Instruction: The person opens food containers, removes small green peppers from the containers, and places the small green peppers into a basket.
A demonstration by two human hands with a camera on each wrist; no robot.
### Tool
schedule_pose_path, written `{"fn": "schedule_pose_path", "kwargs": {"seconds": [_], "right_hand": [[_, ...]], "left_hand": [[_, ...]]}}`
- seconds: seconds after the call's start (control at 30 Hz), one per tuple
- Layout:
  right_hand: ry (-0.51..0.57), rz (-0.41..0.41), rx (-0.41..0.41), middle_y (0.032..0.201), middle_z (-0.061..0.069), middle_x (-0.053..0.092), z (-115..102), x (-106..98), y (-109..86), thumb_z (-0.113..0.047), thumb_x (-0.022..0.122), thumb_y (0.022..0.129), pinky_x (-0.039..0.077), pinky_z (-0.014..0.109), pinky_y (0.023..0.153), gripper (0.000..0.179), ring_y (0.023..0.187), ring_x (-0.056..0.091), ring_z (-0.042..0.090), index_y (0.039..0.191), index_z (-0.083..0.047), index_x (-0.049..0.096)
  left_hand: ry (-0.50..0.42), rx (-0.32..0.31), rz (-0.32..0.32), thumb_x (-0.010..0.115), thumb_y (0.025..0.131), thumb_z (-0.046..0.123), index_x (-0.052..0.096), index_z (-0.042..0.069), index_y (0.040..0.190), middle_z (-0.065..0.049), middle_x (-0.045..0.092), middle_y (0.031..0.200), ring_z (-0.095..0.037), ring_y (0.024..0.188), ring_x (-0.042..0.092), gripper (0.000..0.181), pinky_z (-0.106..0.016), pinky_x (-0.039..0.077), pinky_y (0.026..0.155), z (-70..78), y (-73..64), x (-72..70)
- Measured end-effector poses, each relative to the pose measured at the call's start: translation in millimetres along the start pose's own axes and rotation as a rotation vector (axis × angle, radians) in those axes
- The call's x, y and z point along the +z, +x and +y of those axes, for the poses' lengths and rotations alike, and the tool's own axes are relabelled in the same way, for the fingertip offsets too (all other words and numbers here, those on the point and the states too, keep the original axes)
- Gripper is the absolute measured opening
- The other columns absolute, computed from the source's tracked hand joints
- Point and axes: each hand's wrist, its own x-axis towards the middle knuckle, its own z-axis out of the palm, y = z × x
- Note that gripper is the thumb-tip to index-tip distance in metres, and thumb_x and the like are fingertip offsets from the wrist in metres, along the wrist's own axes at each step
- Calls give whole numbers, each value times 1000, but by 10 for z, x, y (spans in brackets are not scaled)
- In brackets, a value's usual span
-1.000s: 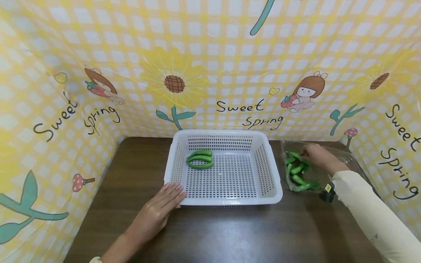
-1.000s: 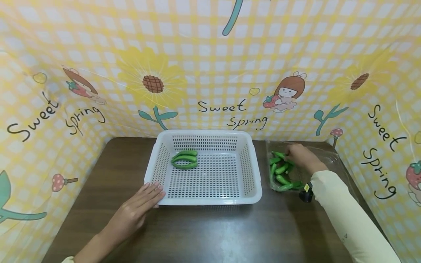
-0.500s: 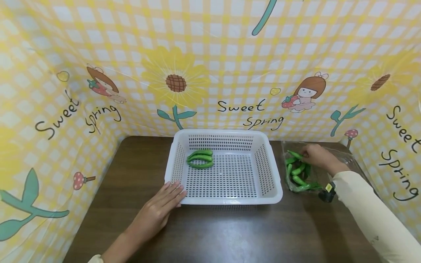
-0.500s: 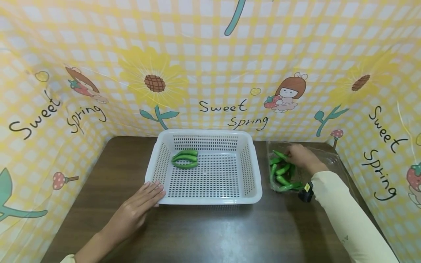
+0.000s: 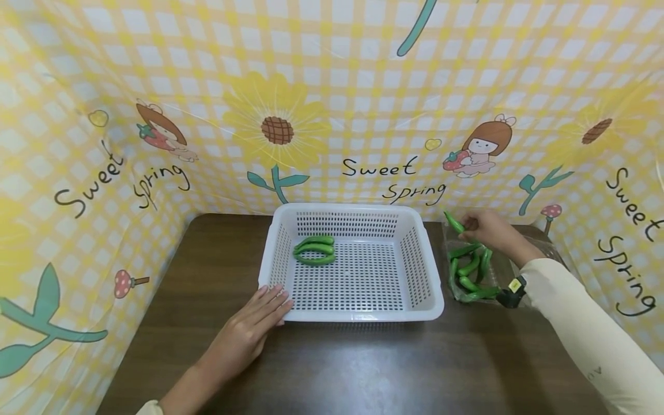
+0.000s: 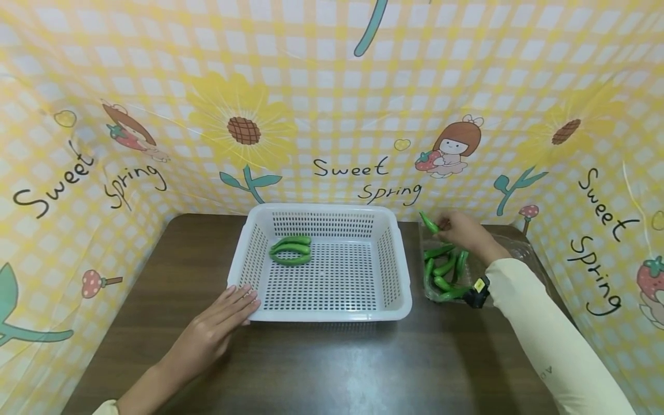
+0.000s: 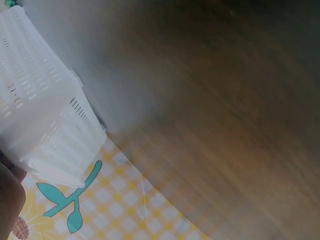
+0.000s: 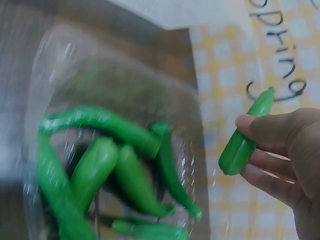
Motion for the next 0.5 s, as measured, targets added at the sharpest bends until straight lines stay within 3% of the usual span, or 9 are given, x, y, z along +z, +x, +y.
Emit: {"fn": "schedule_pose_path", "kwargs": {"seconds": [0.17, 0.33, 0.5], "right_hand": [[50, 55, 17, 104, 19, 71, -196, -41, 76, -14, 77, 93, 61, 47, 83, 25, 98, 68, 33, 111, 0, 67], [63, 128, -59, 104, 18, 72, -464, -125, 156, -15, 79, 91, 60, 47, 84, 25, 97, 68, 31, 110, -1, 69], [86, 114, -117, 103, 17, 73, -707, -115, 271, -12, 80, 91, 60, 45, 82, 23, 96, 69, 30, 109, -2, 71]], "left_hand": [[2, 7, 3, 39, 112, 23, 70, 0, 127, -17, 70, 132, -38, 120, 69, 41, -42, 43, 123, 3, 2, 0], [3, 11, 11, 40, 112, 22, 70, 0, 127, -17, 70, 131, -38, 119, 69, 40, -42, 43, 123, 7, 3, 2], [-1, 9, 11, 40, 112, 22, 70, 0, 127, -17, 70, 131, -38, 119, 69, 40, -43, 44, 122, -1, 3, 5]]}}
